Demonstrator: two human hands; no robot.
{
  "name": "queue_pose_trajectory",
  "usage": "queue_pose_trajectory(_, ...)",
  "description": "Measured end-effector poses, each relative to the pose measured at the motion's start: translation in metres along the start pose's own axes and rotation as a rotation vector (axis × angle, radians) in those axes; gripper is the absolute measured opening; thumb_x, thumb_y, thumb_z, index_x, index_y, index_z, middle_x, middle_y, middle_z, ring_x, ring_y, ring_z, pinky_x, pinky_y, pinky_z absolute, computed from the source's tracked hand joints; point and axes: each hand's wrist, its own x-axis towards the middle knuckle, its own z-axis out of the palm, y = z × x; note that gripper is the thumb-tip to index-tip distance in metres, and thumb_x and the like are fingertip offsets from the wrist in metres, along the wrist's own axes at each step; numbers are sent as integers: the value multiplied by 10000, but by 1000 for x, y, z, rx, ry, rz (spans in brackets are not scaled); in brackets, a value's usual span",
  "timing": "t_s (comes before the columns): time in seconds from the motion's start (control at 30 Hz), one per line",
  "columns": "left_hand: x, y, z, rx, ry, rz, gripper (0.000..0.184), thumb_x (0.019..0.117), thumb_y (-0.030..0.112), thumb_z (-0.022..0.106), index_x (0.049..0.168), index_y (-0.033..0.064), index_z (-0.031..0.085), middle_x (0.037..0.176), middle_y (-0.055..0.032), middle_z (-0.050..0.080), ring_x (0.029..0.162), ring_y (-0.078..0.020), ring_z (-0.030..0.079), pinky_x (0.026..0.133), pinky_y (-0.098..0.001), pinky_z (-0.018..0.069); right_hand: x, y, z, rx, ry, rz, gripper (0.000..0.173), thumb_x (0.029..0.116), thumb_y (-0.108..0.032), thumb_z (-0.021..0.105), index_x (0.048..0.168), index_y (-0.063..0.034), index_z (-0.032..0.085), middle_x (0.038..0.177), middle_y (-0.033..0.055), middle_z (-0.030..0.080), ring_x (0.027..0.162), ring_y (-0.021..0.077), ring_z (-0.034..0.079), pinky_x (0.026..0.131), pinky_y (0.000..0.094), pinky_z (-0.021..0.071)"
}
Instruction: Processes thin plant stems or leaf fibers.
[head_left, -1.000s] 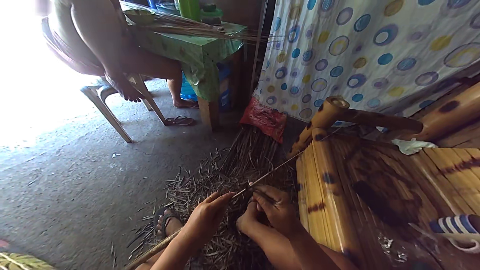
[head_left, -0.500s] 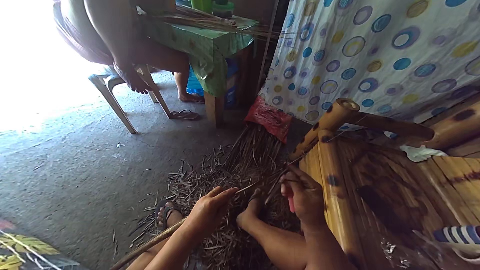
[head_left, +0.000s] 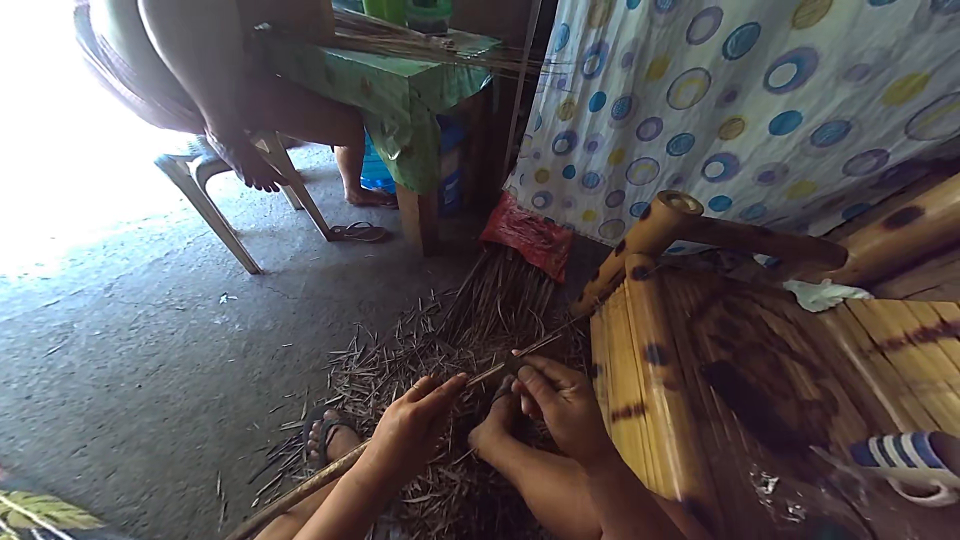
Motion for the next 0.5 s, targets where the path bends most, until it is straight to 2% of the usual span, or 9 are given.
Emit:
queue_pose_trajectory(0.1, -1, -1, -3, -5, -9, -9, 352, 1069, 239, 505, 1382, 274, 662, 1014, -40, 665, 814, -109, 644, 722, -307, 578, 6, -1, -11, -1, 82, -62, 247, 1032, -56, 541, 1184, 59, 697, 806, 60, 716, 552, 83, 608, 506, 238, 550)
queue_pose_trajectory(0.23, -1, -5, -4, -6, -15, -4, 353, 1072, 243, 487, 1377, 263, 663, 997, -45, 672, 802, -124, 651, 717, -330, 579, 16, -5, -30, 67, 169, -72, 305, 1051, -61, 499, 1278, 87, 639, 804, 71, 698, 542, 106, 599, 488, 255, 548)
queue_pose_trajectory(0.3, 0, -5, -2, 5, -11, 15, 347, 1076, 239, 481, 1369, 251, 667, 997, -52, 701, 803, -139, 674, 725, -353, 590, 12, -6, -24, 93, 116, -33, 311, 1053, -76, 491, 1283, 76, 637, 822, 77, 699, 557, 115, 604, 507, 273, 557)
queue_pose_trajectory(0.4, 0, -5, 0, 26, -30, 22, 354, 1073, 215, 470, 1366, 237, 667, 948, -54, 706, 775, -158, 680, 715, -373, 591, -2, -5, 3, 146, 12, 50, 259, 1042, -62, 528, 1208, 50, 692, 816, 82, 705, 579, 107, 604, 530, 265, 551)
queue_pose_trajectory(0.5, -1, -5, 0, 4, -63, 16, 353, 1074, 211, 456, 1353, 213, 673, 923, -45, 700, 774, -144, 675, 732, -361, 589, -9, 4, 15, 162, -70, 36, 246, 1036, -48, 548, 1204, 43, 703, 830, 75, 716, 589, 92, 621, 535, 240, 560)
